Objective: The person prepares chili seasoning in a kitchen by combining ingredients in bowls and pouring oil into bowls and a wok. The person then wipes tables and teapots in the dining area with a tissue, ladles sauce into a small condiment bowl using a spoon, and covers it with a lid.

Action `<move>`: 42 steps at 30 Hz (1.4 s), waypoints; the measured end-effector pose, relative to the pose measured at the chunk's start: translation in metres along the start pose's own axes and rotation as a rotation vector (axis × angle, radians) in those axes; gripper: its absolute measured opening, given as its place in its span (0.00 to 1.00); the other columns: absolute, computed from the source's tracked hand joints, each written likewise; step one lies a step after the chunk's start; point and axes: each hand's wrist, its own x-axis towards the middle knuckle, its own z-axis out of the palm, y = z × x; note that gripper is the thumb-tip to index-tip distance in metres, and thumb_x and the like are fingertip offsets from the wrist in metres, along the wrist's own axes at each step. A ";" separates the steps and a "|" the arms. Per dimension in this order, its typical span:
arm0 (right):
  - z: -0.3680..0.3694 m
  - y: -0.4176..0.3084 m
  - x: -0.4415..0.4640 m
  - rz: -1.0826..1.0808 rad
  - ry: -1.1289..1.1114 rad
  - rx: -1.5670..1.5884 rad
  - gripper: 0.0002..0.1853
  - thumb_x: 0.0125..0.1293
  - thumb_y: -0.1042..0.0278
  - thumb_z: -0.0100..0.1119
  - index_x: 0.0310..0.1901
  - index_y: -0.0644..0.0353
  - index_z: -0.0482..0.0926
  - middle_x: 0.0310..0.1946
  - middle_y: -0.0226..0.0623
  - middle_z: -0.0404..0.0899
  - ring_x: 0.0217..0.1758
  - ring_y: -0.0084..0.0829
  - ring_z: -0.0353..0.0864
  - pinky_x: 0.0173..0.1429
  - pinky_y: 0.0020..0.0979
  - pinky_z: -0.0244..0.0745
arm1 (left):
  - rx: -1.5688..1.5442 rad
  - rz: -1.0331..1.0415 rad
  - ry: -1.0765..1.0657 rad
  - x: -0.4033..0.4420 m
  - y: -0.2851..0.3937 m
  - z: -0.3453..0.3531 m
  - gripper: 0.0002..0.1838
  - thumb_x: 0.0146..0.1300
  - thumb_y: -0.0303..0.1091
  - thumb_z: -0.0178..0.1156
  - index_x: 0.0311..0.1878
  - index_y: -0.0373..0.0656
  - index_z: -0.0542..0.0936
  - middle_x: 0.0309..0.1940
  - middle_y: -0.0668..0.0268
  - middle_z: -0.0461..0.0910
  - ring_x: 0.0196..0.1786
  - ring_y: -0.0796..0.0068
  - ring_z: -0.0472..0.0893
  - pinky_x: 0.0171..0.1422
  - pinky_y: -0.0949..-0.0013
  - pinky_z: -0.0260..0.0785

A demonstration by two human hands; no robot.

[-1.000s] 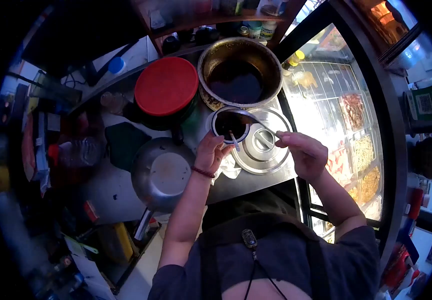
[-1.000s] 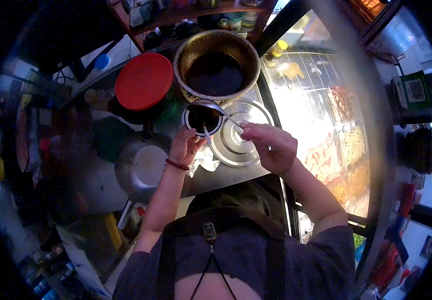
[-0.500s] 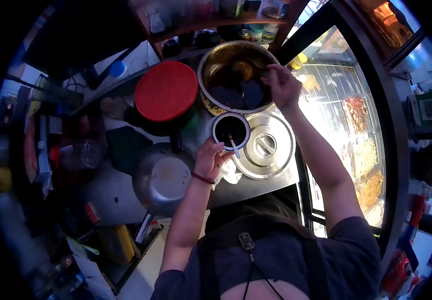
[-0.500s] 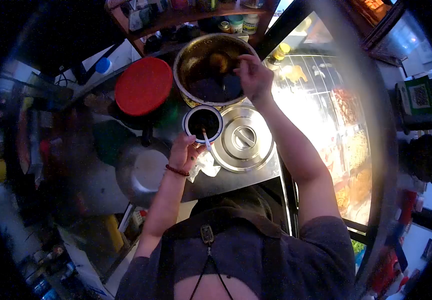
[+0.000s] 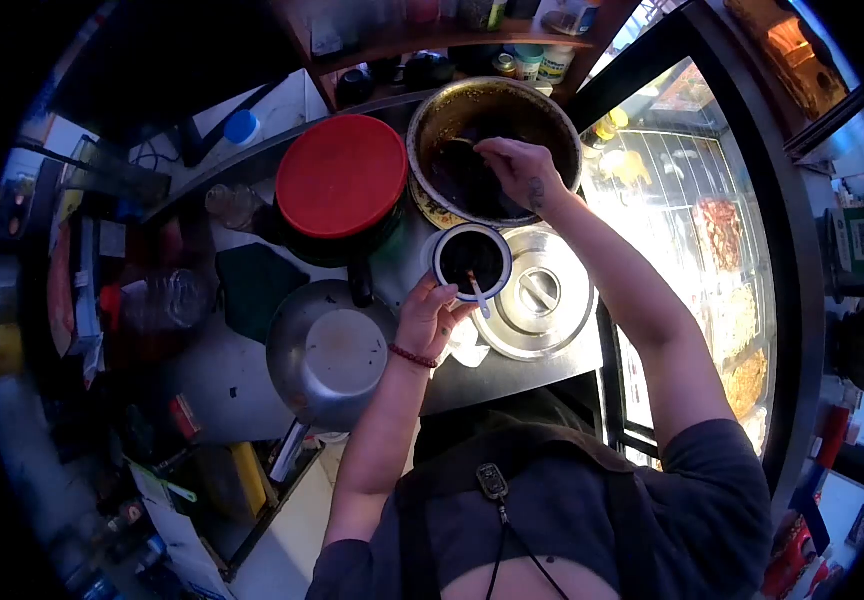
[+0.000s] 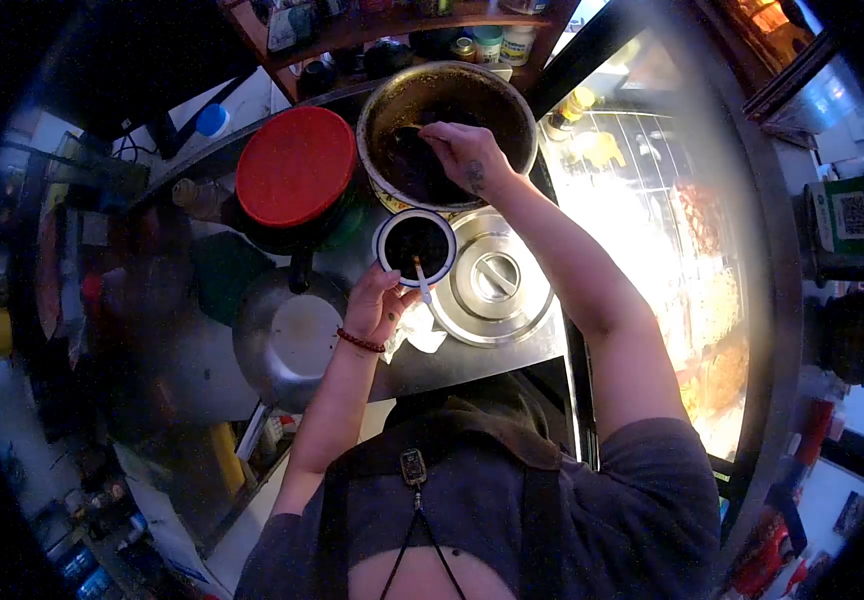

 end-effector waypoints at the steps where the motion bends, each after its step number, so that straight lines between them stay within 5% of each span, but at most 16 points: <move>1: -0.002 -0.003 -0.001 0.001 0.002 0.000 0.07 0.58 0.77 0.56 0.38 0.59 0.77 0.31 0.46 0.79 0.33 0.42 0.81 0.36 0.31 0.76 | -0.002 0.007 -0.017 0.000 -0.001 -0.001 0.24 0.55 0.28 0.58 0.57 0.42 0.68 0.51 0.64 0.74 0.54 0.70 0.74 0.59 0.58 0.68; 3: -0.006 -0.008 -0.005 0.124 -0.072 0.084 0.08 0.59 0.80 0.53 0.40 0.61 0.78 0.30 0.40 0.80 0.31 0.29 0.82 0.38 0.25 0.76 | -0.001 0.010 -0.036 0.001 -0.002 -0.003 0.24 0.55 0.28 0.58 0.57 0.42 0.68 0.51 0.64 0.73 0.54 0.70 0.73 0.59 0.59 0.68; 6: -0.010 -0.006 -0.013 0.138 -0.071 0.069 0.08 0.61 0.80 0.52 0.41 0.62 0.77 0.28 0.38 0.80 0.31 0.24 0.82 0.37 0.23 0.76 | 0.010 -0.003 -0.007 0.000 -0.001 -0.002 0.24 0.55 0.29 0.59 0.56 0.43 0.68 0.51 0.64 0.73 0.54 0.70 0.74 0.58 0.59 0.68; 12: -0.027 -0.013 -0.030 0.505 -0.083 0.317 0.08 0.64 0.78 0.49 0.43 0.64 0.76 0.33 0.34 0.80 0.32 0.22 0.81 0.37 0.21 0.77 | 0.045 -0.030 0.006 0.001 -0.003 -0.007 0.23 0.55 0.30 0.58 0.56 0.43 0.68 0.51 0.65 0.73 0.53 0.71 0.74 0.57 0.61 0.69; 18: -0.046 -0.025 -0.041 0.585 0.034 0.537 0.07 0.65 0.76 0.49 0.42 0.67 0.74 0.32 0.35 0.79 0.29 0.21 0.79 0.34 0.20 0.76 | 0.066 -0.022 0.013 -0.001 0.000 0.004 0.23 0.54 0.31 0.58 0.55 0.43 0.68 0.50 0.64 0.74 0.52 0.71 0.74 0.56 0.61 0.69; 33: -0.076 -0.048 -0.069 0.540 0.204 0.618 0.09 0.66 0.75 0.48 0.43 0.68 0.74 0.33 0.40 0.79 0.34 0.27 0.81 0.39 0.25 0.78 | 0.065 -0.018 0.048 -0.001 -0.002 -0.003 0.22 0.54 0.30 0.58 0.54 0.43 0.69 0.48 0.66 0.75 0.49 0.73 0.76 0.55 0.60 0.70; 36: -0.071 -0.031 -0.063 0.784 0.347 0.841 0.09 0.66 0.72 0.48 0.44 0.68 0.74 0.34 0.44 0.79 0.33 0.31 0.82 0.40 0.27 0.79 | 0.044 -0.021 0.049 0.000 -0.003 -0.005 0.23 0.54 0.30 0.58 0.54 0.43 0.70 0.48 0.66 0.75 0.48 0.73 0.76 0.55 0.60 0.71; 38: -0.069 -0.023 -0.062 0.998 0.448 0.930 0.10 0.67 0.69 0.48 0.43 0.68 0.73 0.35 0.47 0.78 0.32 0.34 0.82 0.40 0.29 0.80 | 0.006 -0.020 0.083 0.001 -0.003 -0.007 0.21 0.50 0.31 0.62 0.49 0.38 0.73 0.48 0.60 0.77 0.51 0.64 0.76 0.61 0.51 0.66; 42: -0.085 -0.033 -0.064 0.887 0.499 1.052 0.11 0.67 0.67 0.48 0.44 0.67 0.73 0.35 0.47 0.78 0.31 0.34 0.82 0.39 0.29 0.80 | -0.003 -0.017 0.099 0.000 -0.003 -0.004 0.19 0.51 0.30 0.61 0.48 0.38 0.74 0.46 0.61 0.78 0.50 0.65 0.77 0.62 0.51 0.65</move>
